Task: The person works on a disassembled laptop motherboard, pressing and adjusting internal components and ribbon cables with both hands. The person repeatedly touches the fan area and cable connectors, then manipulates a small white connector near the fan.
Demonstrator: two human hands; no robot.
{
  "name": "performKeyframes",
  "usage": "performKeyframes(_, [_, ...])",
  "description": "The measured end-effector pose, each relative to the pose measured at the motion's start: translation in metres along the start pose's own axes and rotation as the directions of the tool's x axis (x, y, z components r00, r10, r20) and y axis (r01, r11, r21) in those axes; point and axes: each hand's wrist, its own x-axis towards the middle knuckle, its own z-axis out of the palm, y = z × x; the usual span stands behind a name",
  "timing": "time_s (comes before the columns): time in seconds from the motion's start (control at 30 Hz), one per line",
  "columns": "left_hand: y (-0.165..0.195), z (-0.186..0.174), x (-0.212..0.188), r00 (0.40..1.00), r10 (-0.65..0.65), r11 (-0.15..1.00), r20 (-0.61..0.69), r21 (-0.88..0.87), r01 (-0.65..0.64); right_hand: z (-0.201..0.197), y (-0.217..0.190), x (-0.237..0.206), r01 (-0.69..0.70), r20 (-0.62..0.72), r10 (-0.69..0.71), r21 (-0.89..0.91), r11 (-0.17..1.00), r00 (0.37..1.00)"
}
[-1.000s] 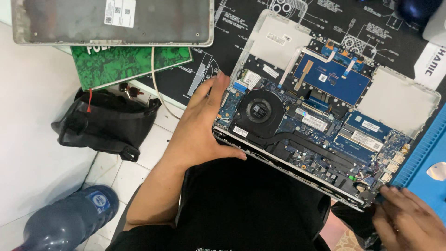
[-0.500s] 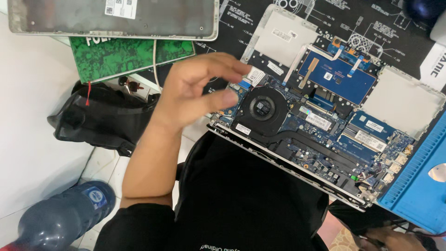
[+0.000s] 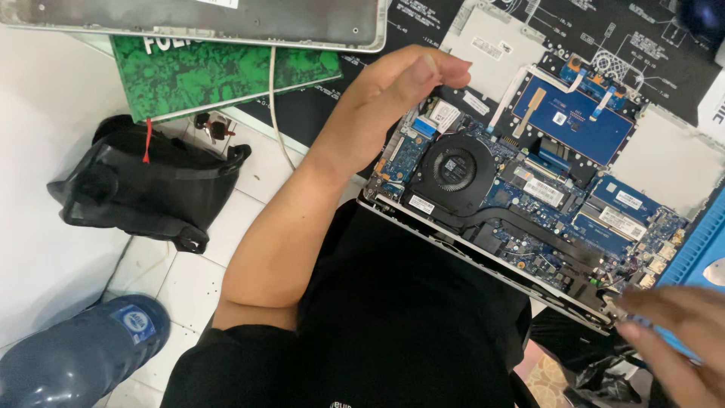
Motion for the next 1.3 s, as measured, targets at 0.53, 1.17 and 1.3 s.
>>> performKeyframes(0.53, [-0.003, -0.001, 0.004, 0.998, -0.044, 0.991, -0.040, -0.130, 0.038, 0.006, -0.020, 0.257, -0.226, -0.162, 0.207, -0.109, 0.968, 0.965])
performKeyframes(1.17, [0.002, 0.001, 0.003, 0.992, -0.102, 0.986, -0.068, -0.139, 0.092, 0.005, -0.008, 0.260, -0.274, -0.108, 0.272, -0.011, 0.962, 0.956])
performKeyframes(1.3, [0.002, 0.001, 0.003, 0.992, -0.094, 0.984, -0.078, -0.160, 0.081, 0.006, -0.026, 0.270, -0.232, -0.158, 0.226, -0.026, 0.972, 0.961])
